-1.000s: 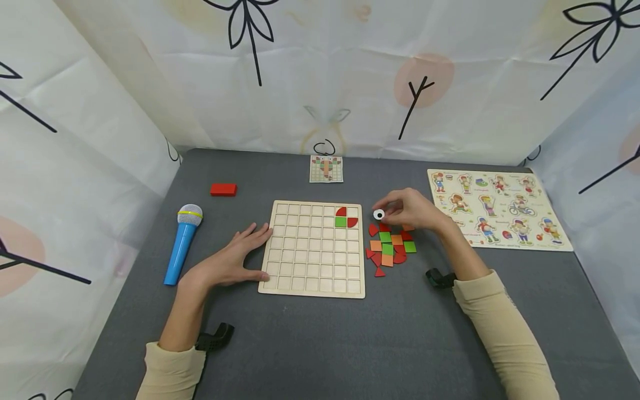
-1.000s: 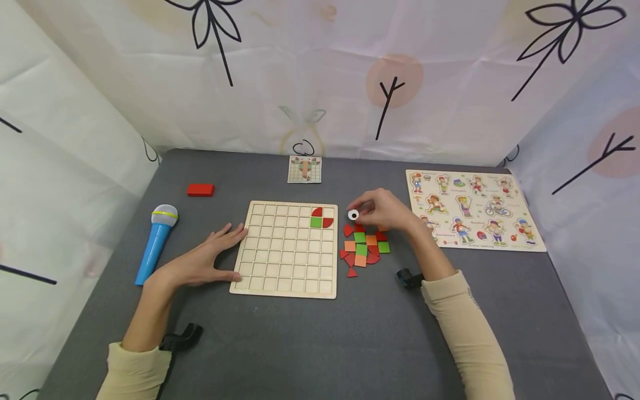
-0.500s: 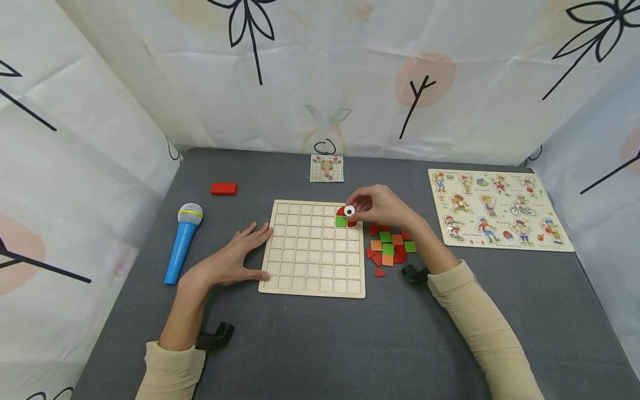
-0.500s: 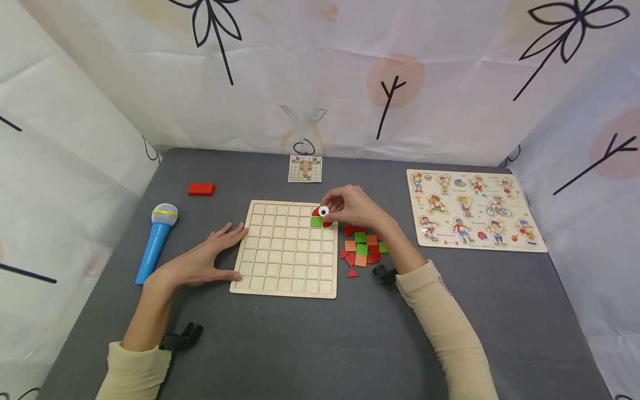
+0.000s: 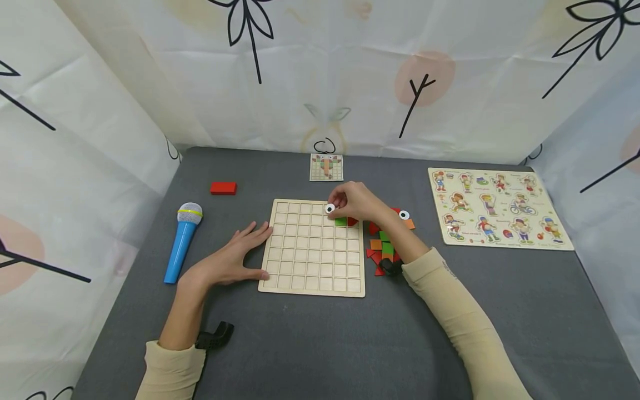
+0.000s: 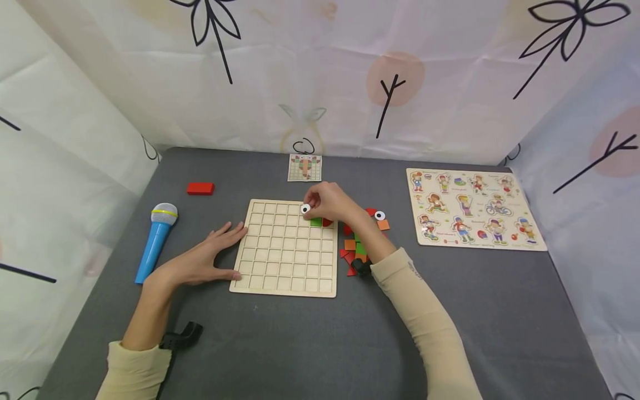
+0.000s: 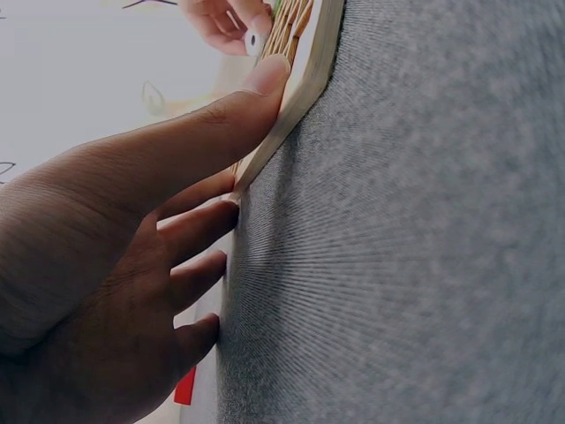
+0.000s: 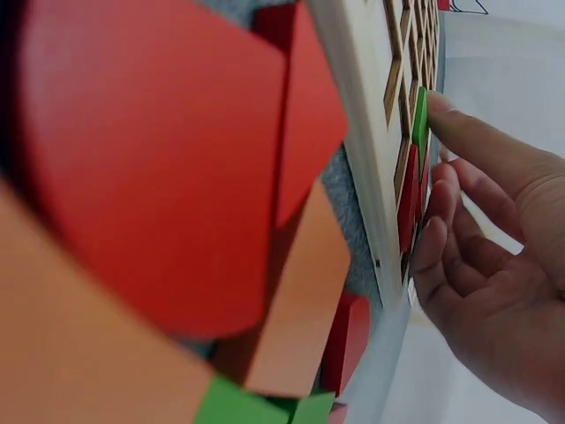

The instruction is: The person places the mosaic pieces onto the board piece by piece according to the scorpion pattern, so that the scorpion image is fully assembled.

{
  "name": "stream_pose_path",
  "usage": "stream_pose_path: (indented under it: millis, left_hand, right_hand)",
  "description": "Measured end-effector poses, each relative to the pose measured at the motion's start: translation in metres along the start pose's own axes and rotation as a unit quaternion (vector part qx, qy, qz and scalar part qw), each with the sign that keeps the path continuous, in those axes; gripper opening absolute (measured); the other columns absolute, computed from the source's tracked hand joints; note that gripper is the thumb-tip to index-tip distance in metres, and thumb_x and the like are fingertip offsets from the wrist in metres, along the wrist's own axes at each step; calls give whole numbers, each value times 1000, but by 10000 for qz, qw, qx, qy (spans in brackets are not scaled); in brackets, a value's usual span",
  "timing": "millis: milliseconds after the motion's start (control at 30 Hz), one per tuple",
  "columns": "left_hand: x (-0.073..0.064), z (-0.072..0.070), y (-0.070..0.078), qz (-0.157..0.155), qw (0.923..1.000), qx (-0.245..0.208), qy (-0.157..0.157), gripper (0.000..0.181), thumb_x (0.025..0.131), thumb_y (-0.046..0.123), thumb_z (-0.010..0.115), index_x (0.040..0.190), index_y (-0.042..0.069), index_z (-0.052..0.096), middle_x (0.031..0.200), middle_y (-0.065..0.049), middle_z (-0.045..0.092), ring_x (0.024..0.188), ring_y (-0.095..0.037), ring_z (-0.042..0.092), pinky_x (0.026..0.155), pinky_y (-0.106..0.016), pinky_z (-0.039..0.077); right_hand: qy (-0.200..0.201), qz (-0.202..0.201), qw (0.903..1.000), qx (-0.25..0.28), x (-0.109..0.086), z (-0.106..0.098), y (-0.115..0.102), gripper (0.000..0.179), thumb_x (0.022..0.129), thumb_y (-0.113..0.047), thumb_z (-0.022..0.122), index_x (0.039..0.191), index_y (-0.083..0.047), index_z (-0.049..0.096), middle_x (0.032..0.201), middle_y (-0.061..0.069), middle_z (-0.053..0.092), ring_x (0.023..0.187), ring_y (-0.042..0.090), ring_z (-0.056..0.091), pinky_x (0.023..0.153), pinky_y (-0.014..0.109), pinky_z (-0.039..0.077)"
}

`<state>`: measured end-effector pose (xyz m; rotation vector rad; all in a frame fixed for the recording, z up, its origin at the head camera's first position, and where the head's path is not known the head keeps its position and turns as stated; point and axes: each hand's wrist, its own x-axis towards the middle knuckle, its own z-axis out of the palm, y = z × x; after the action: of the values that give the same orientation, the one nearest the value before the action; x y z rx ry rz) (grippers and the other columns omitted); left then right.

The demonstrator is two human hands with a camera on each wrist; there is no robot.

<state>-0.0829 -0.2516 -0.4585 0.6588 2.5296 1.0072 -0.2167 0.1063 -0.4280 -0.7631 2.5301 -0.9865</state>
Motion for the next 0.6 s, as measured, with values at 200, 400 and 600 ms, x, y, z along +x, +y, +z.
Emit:
stream_pose_path:
  millis: [200, 400, 600]
  left_hand:
    - [-1, -1, 2, -74, 10000, 32, -51, 111, 86, 47, 92, 173, 18, 30, 182, -13, 24, 170, -49, 8, 130, -80, 6]
    - [0, -5, 16, -355, 9991, -9, -224, 112, 85, 40, 93, 172, 11, 30, 182, -17, 22, 170, -51, 6, 132, -78, 3]
    - [1, -5, 18, -429, 9988, 49, -237, 111, 85, 36, 94, 172, 11, 30, 182, -17, 23, 170, -50, 7, 132, -77, 4]
  right_hand:
    - [-113, 172, 9997, -90, 3, 2, -3, 27, 88, -21, 92, 108, -6, 80, 96, 5, 76, 84, 17, 69, 81, 31, 58]
    - [-171, 181, 9997, -35, 3, 1, -4, 25, 89, -19, 91, 108, -6, 80, 95, 6, 77, 84, 18, 71, 82, 32, 59]
    - [-155, 127, 9998, -48, 3, -1, -5, 20, 92, -17, 88, 108, -6, 82, 95, 7, 79, 84, 17, 71, 82, 31, 59]
